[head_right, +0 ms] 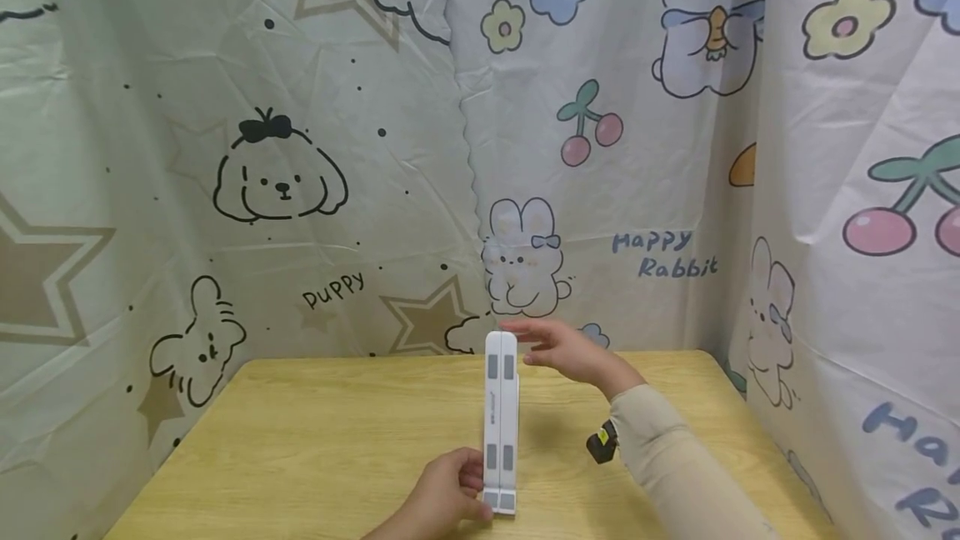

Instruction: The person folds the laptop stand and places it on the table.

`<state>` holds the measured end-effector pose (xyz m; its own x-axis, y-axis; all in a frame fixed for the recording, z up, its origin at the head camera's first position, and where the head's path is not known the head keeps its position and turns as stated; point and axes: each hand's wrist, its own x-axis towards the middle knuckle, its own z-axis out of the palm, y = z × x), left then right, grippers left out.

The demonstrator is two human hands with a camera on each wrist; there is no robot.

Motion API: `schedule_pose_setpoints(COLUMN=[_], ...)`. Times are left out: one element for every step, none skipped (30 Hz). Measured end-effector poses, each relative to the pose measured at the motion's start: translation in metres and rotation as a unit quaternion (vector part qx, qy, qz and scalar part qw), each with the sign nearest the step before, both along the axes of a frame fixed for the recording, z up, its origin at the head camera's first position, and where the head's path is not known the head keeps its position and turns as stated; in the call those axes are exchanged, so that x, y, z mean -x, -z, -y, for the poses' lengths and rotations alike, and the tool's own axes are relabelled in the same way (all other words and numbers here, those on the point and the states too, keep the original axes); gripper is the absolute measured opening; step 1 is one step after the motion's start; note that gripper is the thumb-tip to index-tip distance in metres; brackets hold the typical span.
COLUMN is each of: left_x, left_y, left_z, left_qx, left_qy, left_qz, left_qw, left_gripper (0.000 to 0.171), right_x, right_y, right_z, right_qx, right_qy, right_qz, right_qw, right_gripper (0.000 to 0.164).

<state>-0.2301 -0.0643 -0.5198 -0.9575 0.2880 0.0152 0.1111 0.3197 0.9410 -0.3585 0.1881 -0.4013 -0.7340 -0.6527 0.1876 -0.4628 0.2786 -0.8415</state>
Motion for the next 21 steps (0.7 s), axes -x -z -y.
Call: schedule_pose_setpoints(left_x=[0.0,0.0,0.0,0.0,0.0,0.0,0.0,-0.001,-0.001,-0.001,0.0,0.0,0.0,0.001,0.001,0.002,0.003,0.004,0.006,0.007,0.008], left_y=[0.0,-0.001,-0.001,-0.001,-0.002,-0.002,-0.002,-0.002,-0.002,-0.002,-0.002,-0.002,-0.001,0.0,0.0,0.0,0.001,0.001,0.001,0.001,0.001], left_z=[-0.001,-0.001,-0.002,-0.002,-0.003,-0.004,-0.004,-0.004,-0.005,-0.005,-0.004,-0.004,-0.003,-0.003,-0.002,0.0,0.001,0.002,0.003,0.004,0.004], left_qx=[0.005,0.01,0.014,0.018,0.022,0.025,0.028,0.031,0.034,0.036,0.035,0.035,0.032,0.028,0.025,0.022,0.02,0.019,0.017,0.017,0.018], left_qy=[0.0,0.0,0.001,0.002,0.002,0.003,0.003,0.003,0.004,0.006,0.007,0.01,0.013,0.017,0.021,0.026,0.03,0.034,0.039,0.044,0.048], left_qz=[-0.005,-0.01,-0.014,-0.019,-0.024,-0.028,-0.031,-0.034,-0.036,-0.039,-0.04,-0.039,-0.038,-0.036,-0.034,-0.032,-0.029,-0.028,-0.027,-0.025,-0.024], left_qw=[1.0,0.9999,0.9998,0.9997,0.9995,0.9993,0.9991,0.9989,0.9988,0.9986,0.9986,0.9986,0.9987,0.9988,0.9989,0.9989,0.9989,0.9989,0.9987,0.9986,0.9984], left_gripper=[0.057,0.058,0.059,0.059,0.06,0.06,0.06,0.059,0.059,0.059,0.059,0.059,0.06,0.06,0.061,0.061,0.062,0.062,0.063,0.063,0.063], right_x=[0.0,0.0,0.0,0.001,0.0,0.0,0.0,0.0,0.0,0.0,-0.001,-0.001,-0.002,-0.002,-0.003,-0.004,-0.004,-0.005,-0.006,-0.007,-0.009], right_y=[0.0,0.0,-0.001,-0.001,-0.001,-0.001,-0.001,-0.001,-0.001,-0.001,-0.001,-0.001,-0.001,-0.001,-0.001,-0.002,-0.002,-0.002,-0.002,-0.002,-0.003], right_z=[0.0,0.001,0.001,0.001,0.001,0.002,0.002,0.002,0.002,0.002,0.002,0.001,0.001,0.0,-0.001,-0.002,-0.003,-0.005,-0.007,-0.009,-0.012], right_qx=[0.001,0.005,0.01,0.015,0.019,0.023,0.027,0.028,0.029,0.027,0.026,0.025,0.023,0.02,0.017,0.015,0.014,0.01,0.006,0.003,-0.002], right_qy=[0.002,0.002,0.002,0.003,0.007,0.008,0.01,0.014,0.016,0.021,0.026,0.031,0.037,0.045,0.052,0.061,0.068,0.076,0.084,0.09,0.095], right_qz=[-0.006,-0.011,-0.015,-0.017,-0.019,-0.023,-0.025,-0.027,-0.031,-0.035,-0.037,-0.039,-0.037,-0.04,-0.042,-0.041,-0.042,-0.048,-0.054,-0.061,-0.066], right_qw=[1.0,1.0,1.0,1.0,1.0,0.999,0.999,0.999,0.999,0.999,0.999,0.998,0.998,0.998,0.998,0.997,0.997,0.996,0.995,0.994,0.993], right_gripper=[0.052,0.051,0.049,0.048,0.047,0.046,0.046,0.046,0.045,0.045,0.044,0.044,0.043,0.043,0.042,0.042,0.042,0.042,0.042,0.041,0.042])
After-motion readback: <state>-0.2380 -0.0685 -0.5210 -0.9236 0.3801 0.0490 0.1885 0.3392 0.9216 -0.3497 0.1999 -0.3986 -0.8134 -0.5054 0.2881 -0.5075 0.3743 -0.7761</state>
